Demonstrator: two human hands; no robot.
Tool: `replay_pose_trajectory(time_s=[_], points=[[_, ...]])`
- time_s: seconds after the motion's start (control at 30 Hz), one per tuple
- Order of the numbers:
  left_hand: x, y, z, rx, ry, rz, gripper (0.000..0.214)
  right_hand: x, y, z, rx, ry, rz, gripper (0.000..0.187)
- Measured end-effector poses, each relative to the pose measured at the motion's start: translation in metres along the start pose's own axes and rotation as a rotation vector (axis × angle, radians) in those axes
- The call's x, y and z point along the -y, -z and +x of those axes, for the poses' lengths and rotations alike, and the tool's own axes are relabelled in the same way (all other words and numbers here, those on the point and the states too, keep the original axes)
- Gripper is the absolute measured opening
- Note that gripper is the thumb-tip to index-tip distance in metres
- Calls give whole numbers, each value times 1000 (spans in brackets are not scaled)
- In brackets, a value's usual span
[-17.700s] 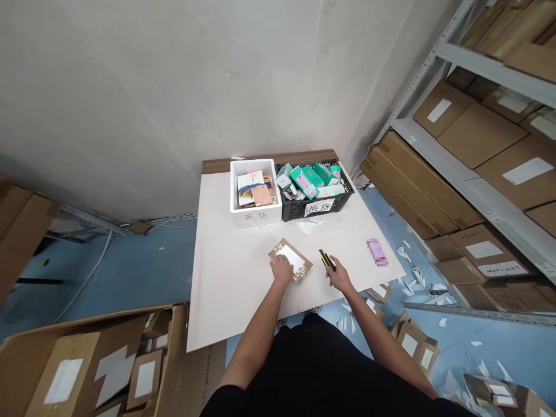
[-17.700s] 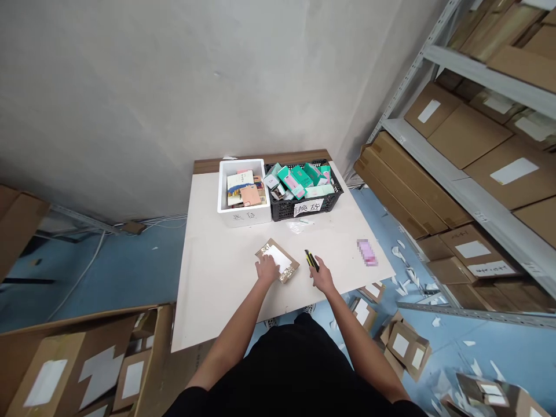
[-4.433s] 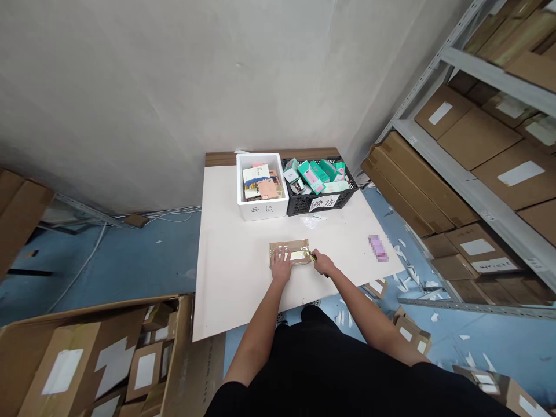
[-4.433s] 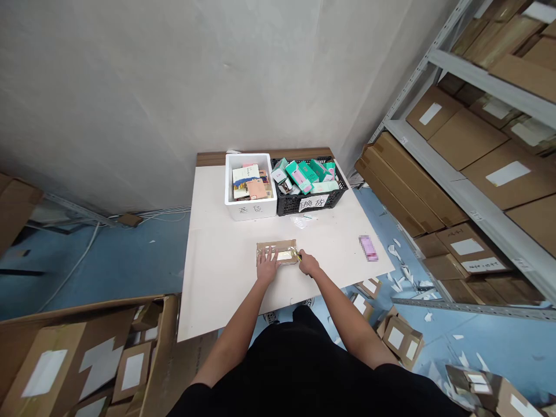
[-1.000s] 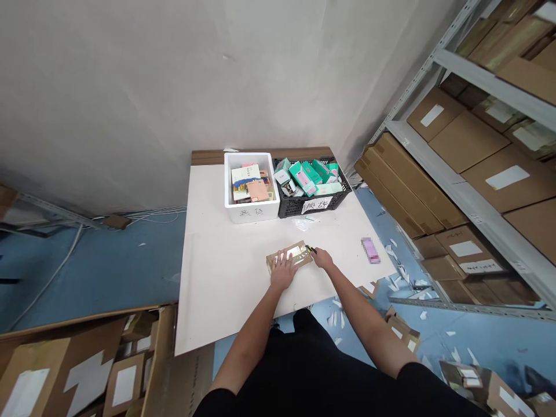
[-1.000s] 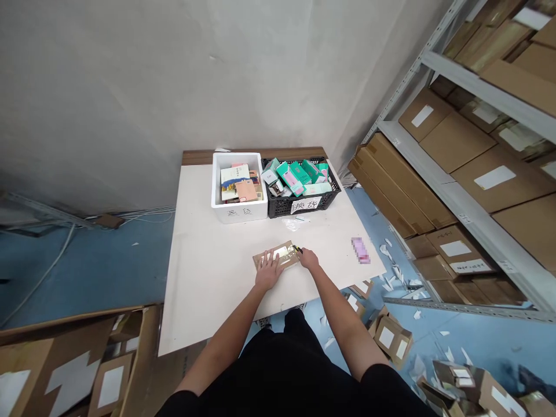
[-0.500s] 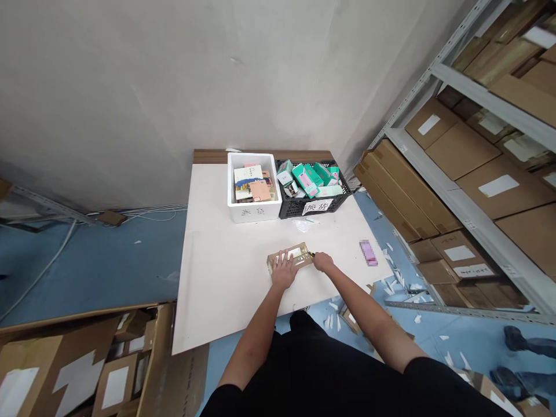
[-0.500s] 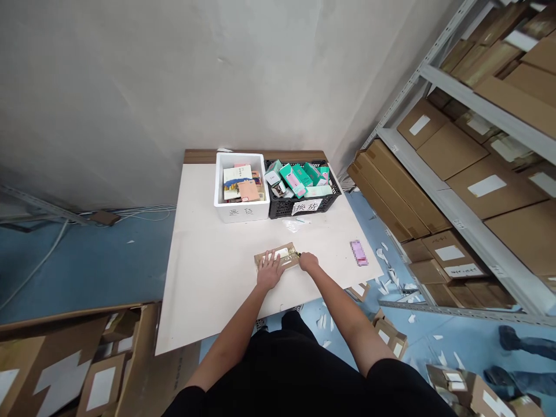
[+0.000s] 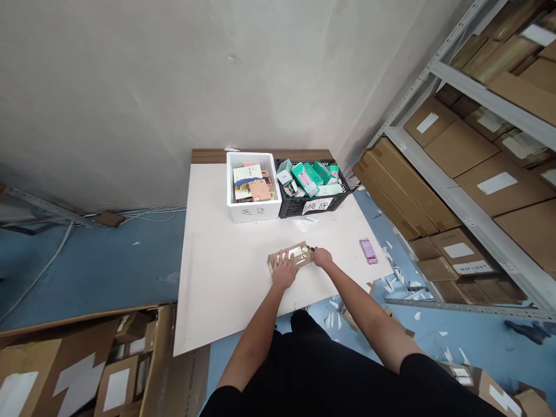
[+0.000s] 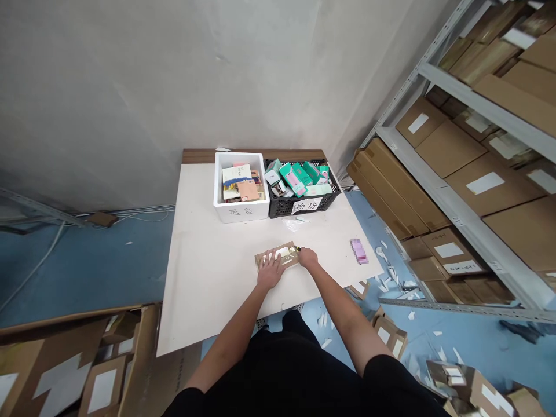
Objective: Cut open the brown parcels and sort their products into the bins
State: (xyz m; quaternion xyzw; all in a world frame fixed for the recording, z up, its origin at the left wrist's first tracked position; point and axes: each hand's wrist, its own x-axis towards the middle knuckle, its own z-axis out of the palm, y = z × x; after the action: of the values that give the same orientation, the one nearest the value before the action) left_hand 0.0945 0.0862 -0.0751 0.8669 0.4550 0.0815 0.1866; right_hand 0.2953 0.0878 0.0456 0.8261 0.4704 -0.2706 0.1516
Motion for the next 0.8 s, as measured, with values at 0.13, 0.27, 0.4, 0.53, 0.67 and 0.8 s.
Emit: replay_pose_trajectory(time_s=[0.13, 0.27, 0.4, 0.53, 0.67, 0.8], points=[[0, 1, 0, 9, 10, 5, 67, 0, -9, 1, 46, -5, 11, 37], [0, 8, 1, 29, 18, 3, 70, -7, -17, -6, 94, -18, 22, 25], [1, 13, 2, 83, 29, -12, 70, -21, -34, -25, -2, -34, 88, 29], [2, 16, 0, 77, 22, -17, 70, -46, -77, -52, -109, -166, 439, 42], [0, 25, 3, 91, 30, -17, 67, -65, -114, -66, -57, -318, 693, 33], [1, 44, 21, 88, 101, -2, 61, -77, -115, -51, -106, -356, 783, 36]])
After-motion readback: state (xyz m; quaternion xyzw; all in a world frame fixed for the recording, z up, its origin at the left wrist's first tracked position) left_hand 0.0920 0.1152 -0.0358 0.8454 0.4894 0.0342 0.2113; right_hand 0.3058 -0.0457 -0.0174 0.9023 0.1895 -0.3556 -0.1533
